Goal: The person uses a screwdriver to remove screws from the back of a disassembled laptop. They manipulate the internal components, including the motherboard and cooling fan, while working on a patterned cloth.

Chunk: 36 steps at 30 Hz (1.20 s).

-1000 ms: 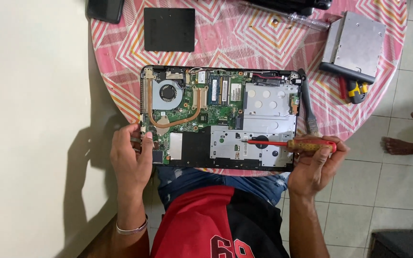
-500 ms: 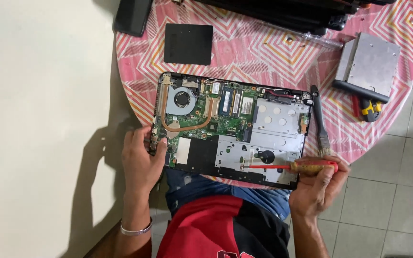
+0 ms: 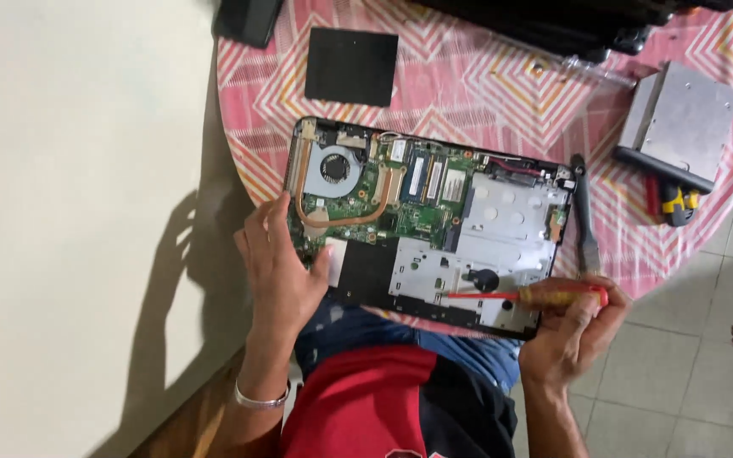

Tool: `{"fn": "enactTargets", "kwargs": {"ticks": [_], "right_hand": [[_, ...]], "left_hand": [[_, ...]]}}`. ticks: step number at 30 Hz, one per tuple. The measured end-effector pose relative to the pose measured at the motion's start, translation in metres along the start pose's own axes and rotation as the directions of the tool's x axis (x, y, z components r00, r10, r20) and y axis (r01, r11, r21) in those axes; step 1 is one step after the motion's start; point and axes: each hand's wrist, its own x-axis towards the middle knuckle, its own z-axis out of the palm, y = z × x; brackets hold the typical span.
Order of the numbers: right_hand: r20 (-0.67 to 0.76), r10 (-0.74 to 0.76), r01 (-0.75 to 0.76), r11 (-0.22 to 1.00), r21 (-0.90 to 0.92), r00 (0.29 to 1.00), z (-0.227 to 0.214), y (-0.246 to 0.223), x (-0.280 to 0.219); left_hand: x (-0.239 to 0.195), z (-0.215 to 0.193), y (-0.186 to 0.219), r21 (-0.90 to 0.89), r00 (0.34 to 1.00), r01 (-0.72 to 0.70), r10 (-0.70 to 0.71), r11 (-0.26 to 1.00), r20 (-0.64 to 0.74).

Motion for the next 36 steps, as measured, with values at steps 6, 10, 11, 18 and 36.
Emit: {"fn": "enactTargets", "kwargs": {"ticks": [6,10,11,18,36], "right_hand": [[0.034,-0.040,0.037,0.996,0.077,0.999,0.004,0.000,0.002],[0.111,-0.169,0.163,0.985,0.061,0.979,0.004,0.000,0.009],[0.123,-0.124,0.111,0.988,0.103,0.985,0.008,-0.006,0.011],[0.235,-0.074,0.028,0.981,0.194,0.969,0.009,-0.011,0.008],[0.249,-0.036,0.021,0.998,0.061,0.968,0.015,-0.014,0.013]], "left_hand": [[0.000,0.006,-0.005,-0.087,0.975,-0.137,0.119,0.987,-0.189],[0.001,0.006,-0.016,-0.131,0.970,-0.177,0.149,0.975,-0.193],[0.003,0.008,-0.016,-0.128,0.968,-0.185,0.158,0.974,-0.197],[-0.004,0.008,-0.005,-0.092,0.992,-0.087,0.078,0.992,-0.101],[0.000,0.018,-0.013,-0.060,0.948,-0.151,0.128,0.987,-0.292]]}}
